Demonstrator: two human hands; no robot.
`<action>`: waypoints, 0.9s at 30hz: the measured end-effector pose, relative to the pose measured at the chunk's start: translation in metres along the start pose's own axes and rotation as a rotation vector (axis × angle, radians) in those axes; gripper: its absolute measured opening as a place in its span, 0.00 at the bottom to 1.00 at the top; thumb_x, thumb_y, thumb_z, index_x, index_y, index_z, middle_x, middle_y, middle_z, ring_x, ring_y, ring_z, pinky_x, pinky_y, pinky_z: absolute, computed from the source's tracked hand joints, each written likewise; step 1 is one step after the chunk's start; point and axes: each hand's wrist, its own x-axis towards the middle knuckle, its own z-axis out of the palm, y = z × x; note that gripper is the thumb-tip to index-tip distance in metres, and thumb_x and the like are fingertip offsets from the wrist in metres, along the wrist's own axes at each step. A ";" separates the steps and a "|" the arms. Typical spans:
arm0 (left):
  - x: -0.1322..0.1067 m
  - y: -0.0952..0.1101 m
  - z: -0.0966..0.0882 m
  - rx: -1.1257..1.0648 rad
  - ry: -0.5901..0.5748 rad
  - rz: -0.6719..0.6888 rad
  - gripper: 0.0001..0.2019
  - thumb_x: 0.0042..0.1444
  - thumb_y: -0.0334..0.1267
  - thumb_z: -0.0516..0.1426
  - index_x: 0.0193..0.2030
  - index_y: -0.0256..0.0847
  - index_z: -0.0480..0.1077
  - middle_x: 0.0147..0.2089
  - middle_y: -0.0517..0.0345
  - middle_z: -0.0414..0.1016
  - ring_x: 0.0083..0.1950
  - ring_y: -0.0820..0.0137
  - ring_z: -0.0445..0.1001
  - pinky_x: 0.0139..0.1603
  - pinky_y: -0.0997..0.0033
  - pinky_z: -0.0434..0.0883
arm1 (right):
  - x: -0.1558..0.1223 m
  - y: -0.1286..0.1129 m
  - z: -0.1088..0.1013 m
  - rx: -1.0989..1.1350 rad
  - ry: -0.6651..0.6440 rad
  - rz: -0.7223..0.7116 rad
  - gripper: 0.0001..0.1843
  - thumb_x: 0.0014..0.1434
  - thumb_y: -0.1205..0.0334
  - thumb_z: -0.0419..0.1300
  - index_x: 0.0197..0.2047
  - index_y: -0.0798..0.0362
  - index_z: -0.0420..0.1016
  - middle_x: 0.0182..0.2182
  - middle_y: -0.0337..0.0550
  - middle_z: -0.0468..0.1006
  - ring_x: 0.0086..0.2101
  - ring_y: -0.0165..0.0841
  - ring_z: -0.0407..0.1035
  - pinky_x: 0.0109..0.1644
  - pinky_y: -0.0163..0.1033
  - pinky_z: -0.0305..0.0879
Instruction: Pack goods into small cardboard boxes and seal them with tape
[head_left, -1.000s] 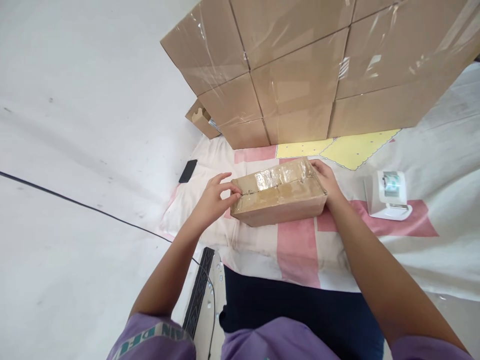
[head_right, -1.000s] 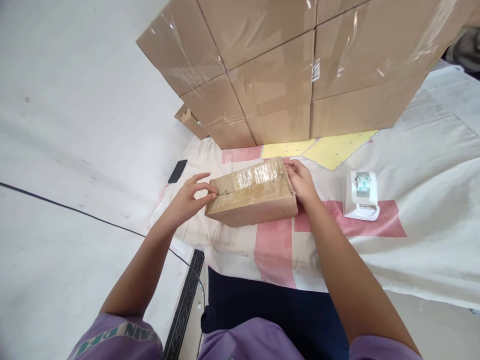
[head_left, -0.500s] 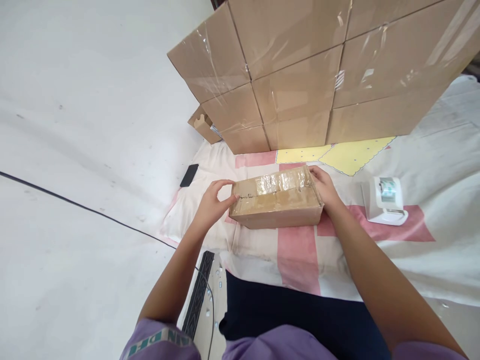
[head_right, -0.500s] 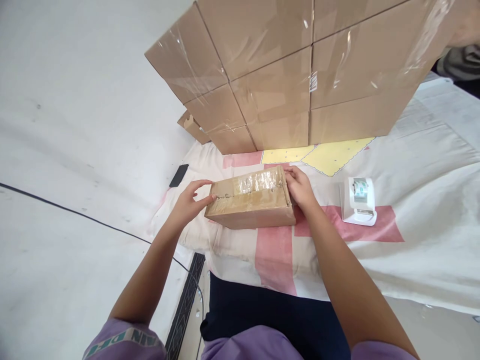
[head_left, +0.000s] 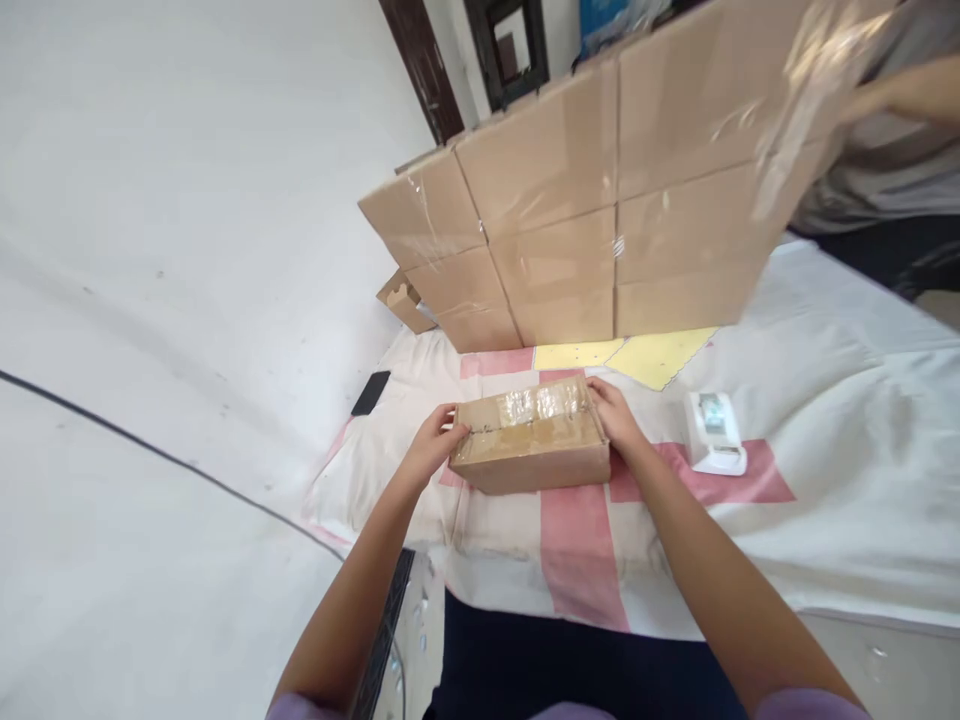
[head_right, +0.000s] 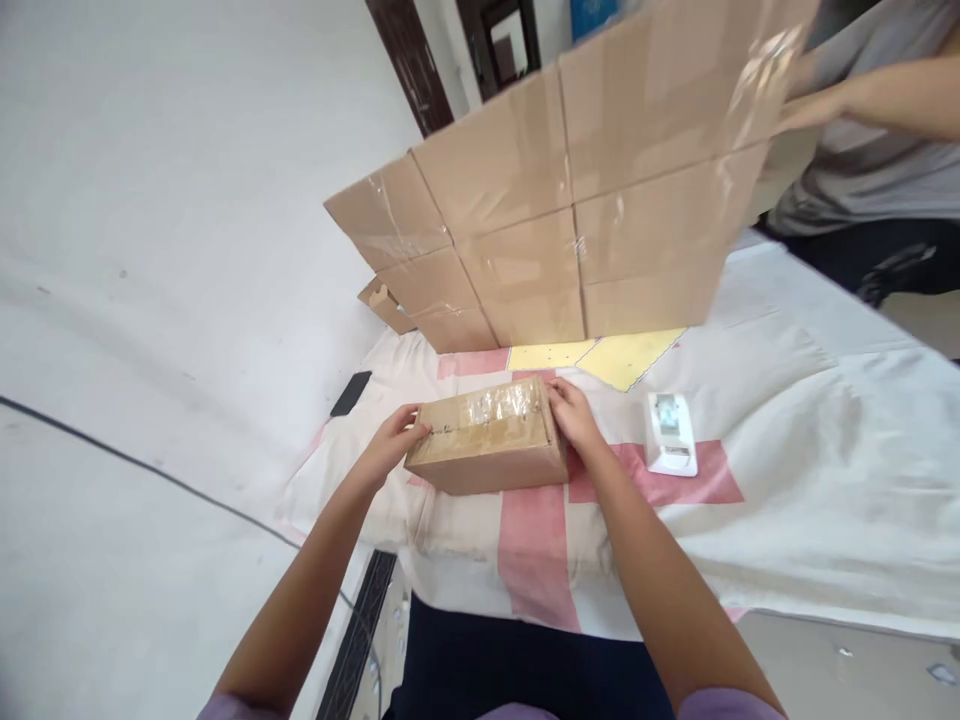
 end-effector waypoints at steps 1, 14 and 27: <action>-0.001 0.001 0.002 0.001 0.014 -0.011 0.23 0.46 0.47 0.64 0.48 0.40 0.74 0.48 0.48 0.79 0.48 0.58 0.78 0.49 0.58 0.74 | -0.002 -0.002 0.001 -0.008 0.013 -0.018 0.13 0.53 0.49 0.60 0.30 0.51 0.75 0.29 0.38 0.78 0.34 0.37 0.70 0.43 0.41 0.66; -0.018 -0.003 0.000 -0.131 -0.101 -0.023 0.29 0.46 0.59 0.63 0.49 0.42 0.76 0.49 0.51 0.81 0.57 0.50 0.76 0.57 0.56 0.71 | -0.111 -0.037 -0.033 -0.363 -0.270 -0.349 0.63 0.49 0.25 0.63 0.78 0.40 0.40 0.75 0.52 0.47 0.72 0.56 0.44 0.73 0.62 0.49; -0.026 -0.051 0.006 -0.663 -0.184 -0.139 0.39 0.53 0.71 0.55 0.62 0.44 0.66 0.52 0.50 0.76 0.48 0.62 0.74 0.44 0.66 0.67 | -0.221 -0.065 -0.068 -0.691 0.177 -0.507 0.36 0.53 0.52 0.66 0.64 0.48 0.64 0.57 0.53 0.71 0.55 0.53 0.71 0.52 0.48 0.74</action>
